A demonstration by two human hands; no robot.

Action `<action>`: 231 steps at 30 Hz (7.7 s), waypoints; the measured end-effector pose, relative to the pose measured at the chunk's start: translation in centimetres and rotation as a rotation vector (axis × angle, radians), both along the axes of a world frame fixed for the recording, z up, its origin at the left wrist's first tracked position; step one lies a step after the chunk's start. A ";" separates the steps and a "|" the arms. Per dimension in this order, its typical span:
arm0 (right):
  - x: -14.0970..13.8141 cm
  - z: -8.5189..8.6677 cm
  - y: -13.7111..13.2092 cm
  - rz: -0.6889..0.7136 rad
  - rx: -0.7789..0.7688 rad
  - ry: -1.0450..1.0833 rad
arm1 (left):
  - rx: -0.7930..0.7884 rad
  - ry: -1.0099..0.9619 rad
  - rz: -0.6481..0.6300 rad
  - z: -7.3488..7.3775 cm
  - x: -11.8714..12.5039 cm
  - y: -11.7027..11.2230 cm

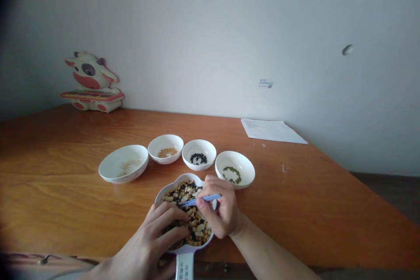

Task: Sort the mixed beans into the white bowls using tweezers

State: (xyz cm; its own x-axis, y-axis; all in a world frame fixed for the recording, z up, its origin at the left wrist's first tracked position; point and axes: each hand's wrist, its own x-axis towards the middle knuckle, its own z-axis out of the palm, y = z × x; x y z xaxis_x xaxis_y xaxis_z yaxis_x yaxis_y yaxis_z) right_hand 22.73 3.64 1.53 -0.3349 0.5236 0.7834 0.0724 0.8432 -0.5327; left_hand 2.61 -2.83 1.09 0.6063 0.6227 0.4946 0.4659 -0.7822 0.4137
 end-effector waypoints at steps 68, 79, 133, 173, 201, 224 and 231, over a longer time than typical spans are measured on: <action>-1.7 0.5 1.3 -0.155 -0.082 -0.324 | 0.190 0.173 0.036 -1.4 -2.0 0.6; -2.3 0.6 0.8 -0.199 0.037 -0.247 | 0.111 0.194 0.030 -1.1 -2.6 -0.1; -0.9 0.5 1.5 -0.166 0.163 -0.359 | 0.119 0.130 0.051 -1.6 -2.3 0.7; -1.3 0.2 1.4 -0.141 0.047 -0.338 | 0.082 0.091 0.047 -1.8 -2.3 0.3; -1.3 0.2 1.3 -0.167 0.028 -0.336 | 0.068 0.111 0.041 -1.5 -2.4 0.4; -1.4 0.2 1.3 -0.169 0.016 -0.353 | 0.077 0.081 0.021 -1.5 -2.3 0.5; -1.3 0.1 1.4 -0.207 0.017 -0.352 | 0.067 0.091 0.027 -1.7 -2.3 0.4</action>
State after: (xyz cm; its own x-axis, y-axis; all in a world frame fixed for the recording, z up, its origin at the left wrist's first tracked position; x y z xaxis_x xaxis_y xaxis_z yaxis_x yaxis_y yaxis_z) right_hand 21.40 5.01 1.66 -0.4732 0.5961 0.6487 0.4170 0.8002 -0.4311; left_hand 0.30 -2.45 -0.63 0.6342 0.6065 0.4796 0.5202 -0.7936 0.3157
